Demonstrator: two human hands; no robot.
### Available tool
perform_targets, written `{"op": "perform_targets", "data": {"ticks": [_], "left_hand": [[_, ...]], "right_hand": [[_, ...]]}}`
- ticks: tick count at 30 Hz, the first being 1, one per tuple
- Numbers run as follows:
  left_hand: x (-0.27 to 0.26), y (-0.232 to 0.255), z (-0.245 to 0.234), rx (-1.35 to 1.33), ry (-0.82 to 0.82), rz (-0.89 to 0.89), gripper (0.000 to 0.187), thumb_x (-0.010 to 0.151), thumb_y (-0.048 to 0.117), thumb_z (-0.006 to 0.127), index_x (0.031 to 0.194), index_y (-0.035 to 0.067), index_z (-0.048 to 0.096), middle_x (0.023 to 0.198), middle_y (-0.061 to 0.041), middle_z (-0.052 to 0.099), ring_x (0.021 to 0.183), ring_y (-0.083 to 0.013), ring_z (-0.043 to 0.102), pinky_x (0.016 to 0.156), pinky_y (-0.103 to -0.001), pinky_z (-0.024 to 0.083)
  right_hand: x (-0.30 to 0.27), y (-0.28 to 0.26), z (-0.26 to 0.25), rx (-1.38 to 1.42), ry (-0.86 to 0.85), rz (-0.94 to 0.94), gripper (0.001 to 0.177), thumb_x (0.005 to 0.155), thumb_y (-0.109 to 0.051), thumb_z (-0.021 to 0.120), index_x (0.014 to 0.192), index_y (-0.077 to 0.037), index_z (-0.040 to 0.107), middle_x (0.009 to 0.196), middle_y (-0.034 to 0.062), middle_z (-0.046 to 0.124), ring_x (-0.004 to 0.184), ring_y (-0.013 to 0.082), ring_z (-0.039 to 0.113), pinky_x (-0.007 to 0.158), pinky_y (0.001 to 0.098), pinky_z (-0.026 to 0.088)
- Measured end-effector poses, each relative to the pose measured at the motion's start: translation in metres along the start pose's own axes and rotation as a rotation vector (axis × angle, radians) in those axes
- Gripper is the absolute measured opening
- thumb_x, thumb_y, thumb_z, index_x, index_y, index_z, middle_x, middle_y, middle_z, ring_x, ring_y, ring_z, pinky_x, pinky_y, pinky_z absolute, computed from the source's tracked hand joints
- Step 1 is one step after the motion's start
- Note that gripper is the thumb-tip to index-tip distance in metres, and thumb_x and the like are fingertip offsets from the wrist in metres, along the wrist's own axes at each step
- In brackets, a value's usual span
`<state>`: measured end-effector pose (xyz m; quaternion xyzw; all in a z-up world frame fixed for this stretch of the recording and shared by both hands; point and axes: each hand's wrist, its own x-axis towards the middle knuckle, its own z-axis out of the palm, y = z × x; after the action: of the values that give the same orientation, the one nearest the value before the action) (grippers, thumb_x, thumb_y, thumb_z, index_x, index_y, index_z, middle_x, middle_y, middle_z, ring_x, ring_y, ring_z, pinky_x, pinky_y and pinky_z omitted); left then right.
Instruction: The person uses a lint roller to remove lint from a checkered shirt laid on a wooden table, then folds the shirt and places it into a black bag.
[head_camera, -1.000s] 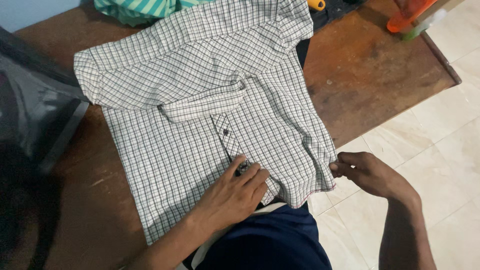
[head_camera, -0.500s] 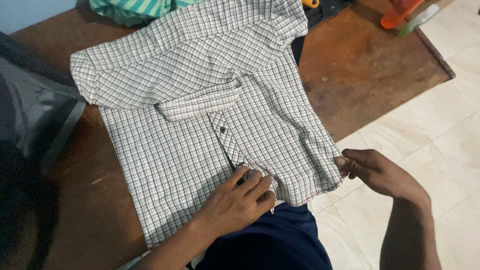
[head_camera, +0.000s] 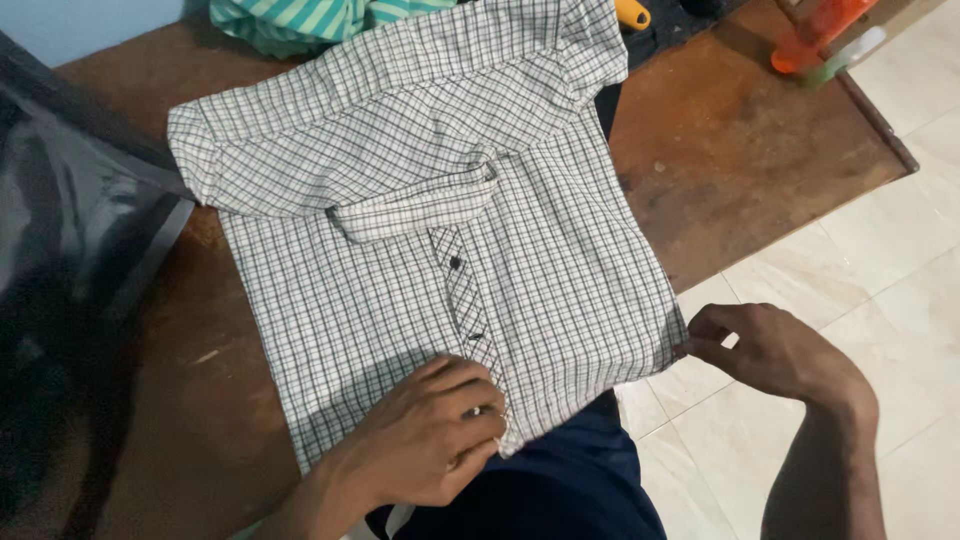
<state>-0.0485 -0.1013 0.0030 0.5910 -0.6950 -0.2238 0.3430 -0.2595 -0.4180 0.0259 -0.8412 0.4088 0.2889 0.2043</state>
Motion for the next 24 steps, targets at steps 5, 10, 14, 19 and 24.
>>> {"op": "perform_targets", "data": {"ticks": [5,10,14,19,24], "left_hand": [[-0.017,-0.019,-0.017,0.058,0.220,-0.105,0.005,0.088,0.009,0.070,0.090,0.005,0.072,0.099,-0.007,0.073,0.094,-0.0204,0.070,0.086,-0.037,0.058],[-0.024,-0.066,-0.056,0.353,0.509,-0.154,0.009,0.094,0.008,0.067,0.101,0.002,0.069,0.113,-0.013,0.070,0.105,-0.0251,0.067,0.091,-0.039,0.055],[-0.021,-0.106,-0.092,0.505,0.677,-0.238,0.014,0.096,0.005,0.066,0.109,0.001,0.068,0.123,-0.014,0.067,0.118,-0.0305,0.062,0.102,-0.045,0.050],[-0.017,-0.153,-0.145,0.591,0.792,-0.303,0.011,0.106,0.004,0.061,0.115,0.001,0.065,0.121,-0.014,0.068,0.119,-0.0330,0.062,0.105,-0.045,0.051],[-0.007,-0.207,-0.190,0.622,0.710,-0.510,0.019,0.104,0.006,0.061,0.122,-0.001,0.065,0.122,-0.021,0.067,0.120,-0.0420,0.057,0.102,-0.052,0.048]], "right_hand": [[-0.013,-0.019,-0.011,0.068,0.338,0.020,0.028,0.095,-0.032,0.074,0.107,-0.007,0.075,0.098,0.0117,0.081,0.085,0.0296,0.077,0.079,0.0420,0.060],[0.001,-0.056,-0.017,0.347,0.670,-0.490,0.017,0.094,-0.012,0.068,0.108,-0.003,0.068,0.105,0.0131,0.073,0.091,0.0316,0.071,0.076,0.0435,0.056],[0.046,-0.085,-0.030,0.162,0.864,-0.802,0.017,0.092,0.001,0.061,0.108,-0.001,0.065,0.117,0.0181,0.068,0.109,0.0372,0.063,0.092,0.0483,0.052],[0.123,-0.118,-0.077,0.078,1.012,-0.789,0.020,0.098,0.001,0.062,0.118,-0.004,0.064,0.121,0.0149,0.067,0.117,0.0359,0.061,0.100,0.0484,0.049],[0.186,-0.154,-0.118,-0.124,1.229,-0.795,0.032,0.094,-0.002,0.065,0.126,-0.008,0.067,0.125,0.0136,0.066,0.125,0.0363,0.055,0.103,0.0513,0.039]]}}
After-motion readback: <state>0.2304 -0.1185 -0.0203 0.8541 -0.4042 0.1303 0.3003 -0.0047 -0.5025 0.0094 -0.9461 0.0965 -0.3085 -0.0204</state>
